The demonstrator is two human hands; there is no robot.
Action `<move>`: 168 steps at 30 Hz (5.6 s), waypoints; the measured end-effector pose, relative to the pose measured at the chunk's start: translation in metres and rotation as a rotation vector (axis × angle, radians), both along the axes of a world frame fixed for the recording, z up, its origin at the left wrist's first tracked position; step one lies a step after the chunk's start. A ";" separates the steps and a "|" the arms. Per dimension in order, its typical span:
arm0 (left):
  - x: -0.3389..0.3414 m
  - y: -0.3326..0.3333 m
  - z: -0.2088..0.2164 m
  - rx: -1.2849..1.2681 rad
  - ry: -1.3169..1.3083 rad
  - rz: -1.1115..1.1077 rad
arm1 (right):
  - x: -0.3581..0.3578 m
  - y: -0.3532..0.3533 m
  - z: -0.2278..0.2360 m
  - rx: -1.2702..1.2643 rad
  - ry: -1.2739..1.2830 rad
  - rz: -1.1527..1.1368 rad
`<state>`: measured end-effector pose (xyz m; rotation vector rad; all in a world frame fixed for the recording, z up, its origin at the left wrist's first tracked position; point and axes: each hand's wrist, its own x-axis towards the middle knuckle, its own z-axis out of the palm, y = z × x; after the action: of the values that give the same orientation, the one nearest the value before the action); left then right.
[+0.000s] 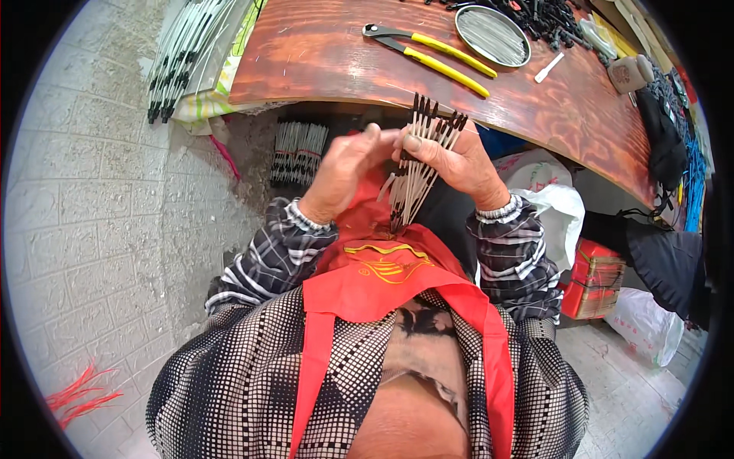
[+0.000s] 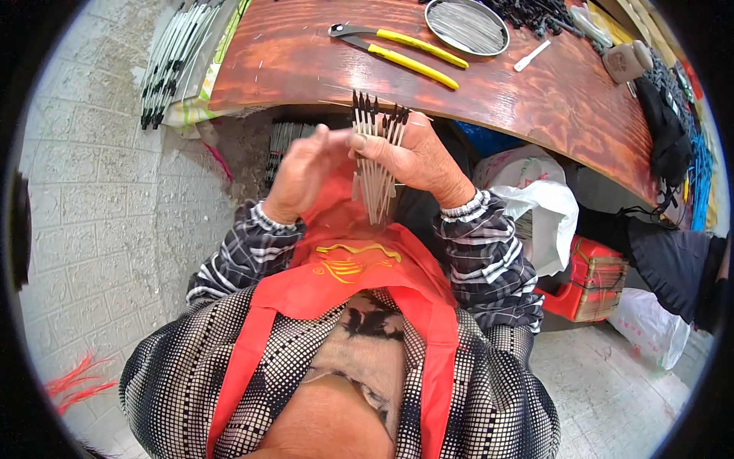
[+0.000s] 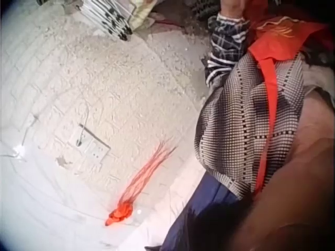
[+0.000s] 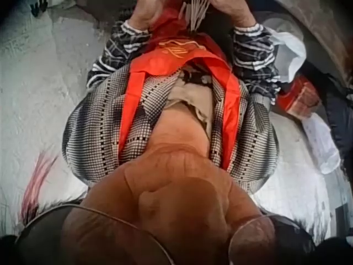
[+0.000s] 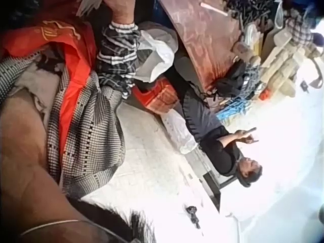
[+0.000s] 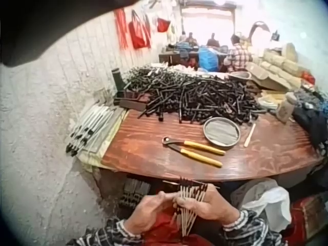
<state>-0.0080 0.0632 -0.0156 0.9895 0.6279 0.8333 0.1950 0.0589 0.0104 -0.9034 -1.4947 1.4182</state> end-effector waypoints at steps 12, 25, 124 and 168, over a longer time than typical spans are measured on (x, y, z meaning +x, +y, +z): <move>0.036 0.061 0.068 0.036 -0.452 -0.263 | -0.003 0.002 -0.002 -0.018 0.058 0.026; 0.048 0.063 0.083 0.055 -0.157 -0.364 | -0.006 -0.003 0.003 -0.091 0.127 -0.006; 0.003 0.052 0.040 -0.123 -0.392 -0.084 | -0.013 -0.028 0.009 -0.041 -0.015 -0.242; 0.004 0.042 0.078 0.122 0.107 0.040 | -0.020 -0.024 0.001 -0.025 -0.016 -0.262</move>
<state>-0.0037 0.1056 0.0622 1.1410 0.6970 0.8661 0.1750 0.0349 0.0117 -1.0850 -1.3181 1.2426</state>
